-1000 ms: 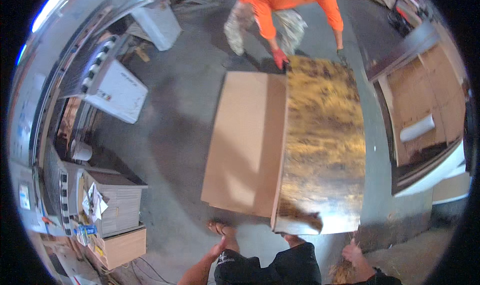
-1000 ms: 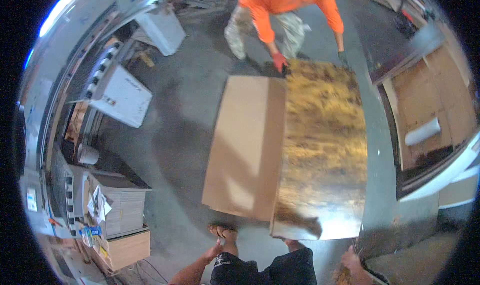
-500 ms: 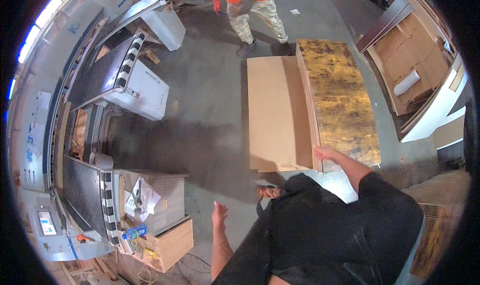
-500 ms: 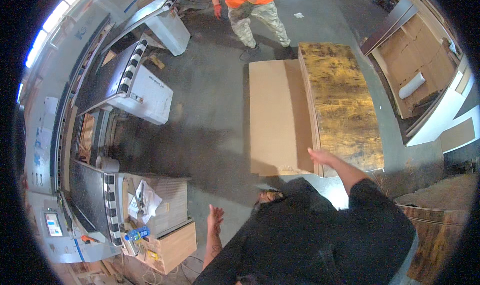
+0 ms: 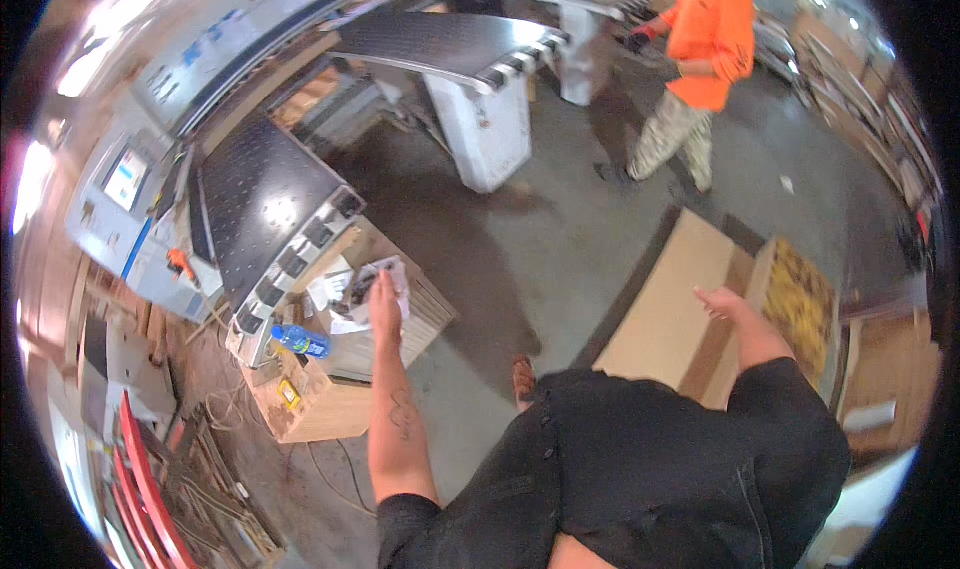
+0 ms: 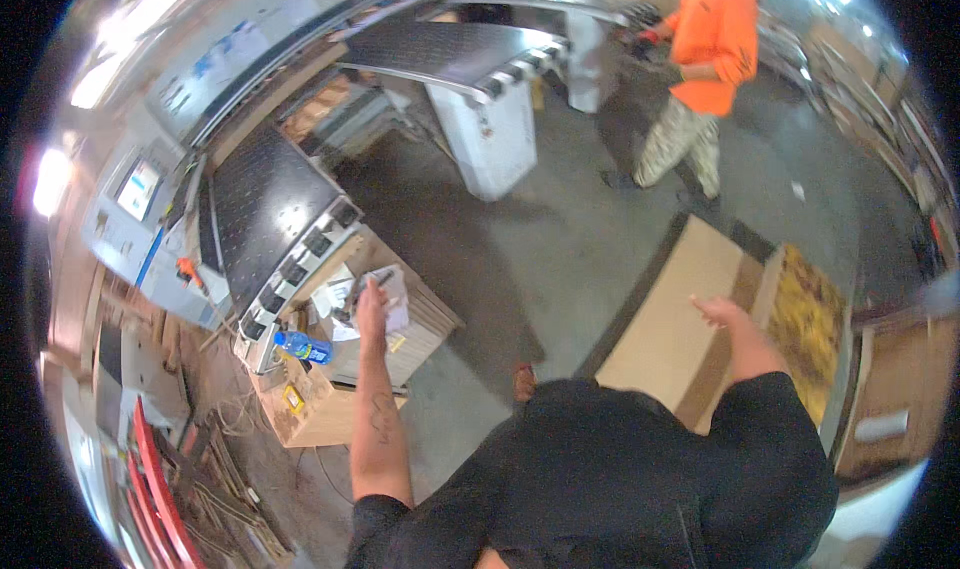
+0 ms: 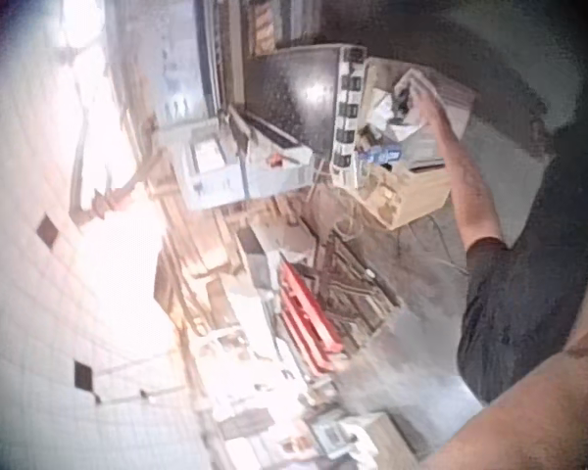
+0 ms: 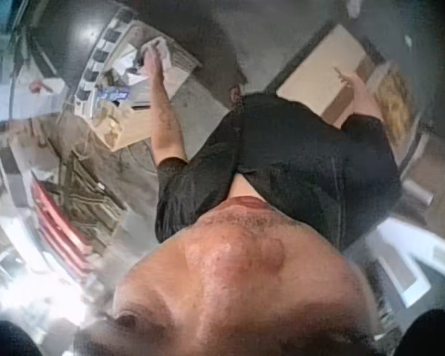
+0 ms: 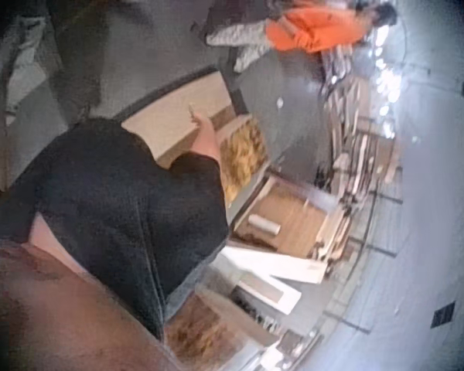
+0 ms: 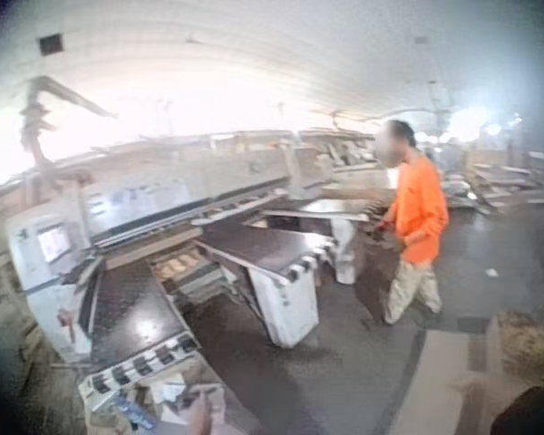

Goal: The person lifts and moves large wooden panels with assistance from another worker. They position the panels on a machine table and then carry them to a storage area, repeating the process multiple times.

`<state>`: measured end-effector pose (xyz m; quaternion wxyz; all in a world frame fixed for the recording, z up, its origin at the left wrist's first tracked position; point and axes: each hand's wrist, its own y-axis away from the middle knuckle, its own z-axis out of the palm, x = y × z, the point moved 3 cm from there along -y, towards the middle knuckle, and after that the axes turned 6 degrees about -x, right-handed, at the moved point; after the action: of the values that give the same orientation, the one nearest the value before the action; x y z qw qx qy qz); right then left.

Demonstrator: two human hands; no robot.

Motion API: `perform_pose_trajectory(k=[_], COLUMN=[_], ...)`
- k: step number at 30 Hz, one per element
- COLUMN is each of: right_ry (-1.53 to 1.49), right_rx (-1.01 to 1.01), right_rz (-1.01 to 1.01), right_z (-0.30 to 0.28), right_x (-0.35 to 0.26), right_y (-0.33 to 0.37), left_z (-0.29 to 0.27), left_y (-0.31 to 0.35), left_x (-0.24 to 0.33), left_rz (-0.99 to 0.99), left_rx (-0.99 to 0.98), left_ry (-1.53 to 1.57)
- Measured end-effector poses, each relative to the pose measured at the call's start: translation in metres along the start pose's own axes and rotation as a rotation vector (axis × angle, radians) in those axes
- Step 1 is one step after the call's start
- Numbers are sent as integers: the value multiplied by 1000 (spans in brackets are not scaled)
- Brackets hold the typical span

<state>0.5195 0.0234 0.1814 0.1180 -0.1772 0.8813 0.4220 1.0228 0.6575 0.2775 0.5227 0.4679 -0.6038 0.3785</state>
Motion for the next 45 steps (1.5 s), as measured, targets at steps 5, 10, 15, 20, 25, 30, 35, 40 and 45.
perform_pose_trajectory(k=[5,10,15,20,25,30,35,40,45], right_ry=[-229,-412,-86,537,115,-446,-272,-209,-269], right_rx=[461,135,-566,-492,-346,-653,-709,-819,-916], right_rz=[-297,-597,-771,-1201,-1183,-790,-383,-376,-654], right_z=[-109,-13,146,136,36,36,131,232,304], right_x=[-209,-450,-638,-843,-1047,-1103,-1119,-1291,-1605], right_y=[-97,-134,-109,-119,-206,-313,-418,-498,-514], left_z=[-117,-241,-285,-289,-265,-217,-182,-188,-221], left_y=[-134,-200,-231,-320,-449,-512,-564,-661,-824], left_x=[59,20,-16,-25,-13,9,28,31,44], left_rz=[203,-64,-42,-134,-35,-82,-79,-118,-190], left_rx=[327,540,556,715,775,669,703,743,721], left_ry=[-240,-439,-459,-708,-886,-839,-784,-834,-986])
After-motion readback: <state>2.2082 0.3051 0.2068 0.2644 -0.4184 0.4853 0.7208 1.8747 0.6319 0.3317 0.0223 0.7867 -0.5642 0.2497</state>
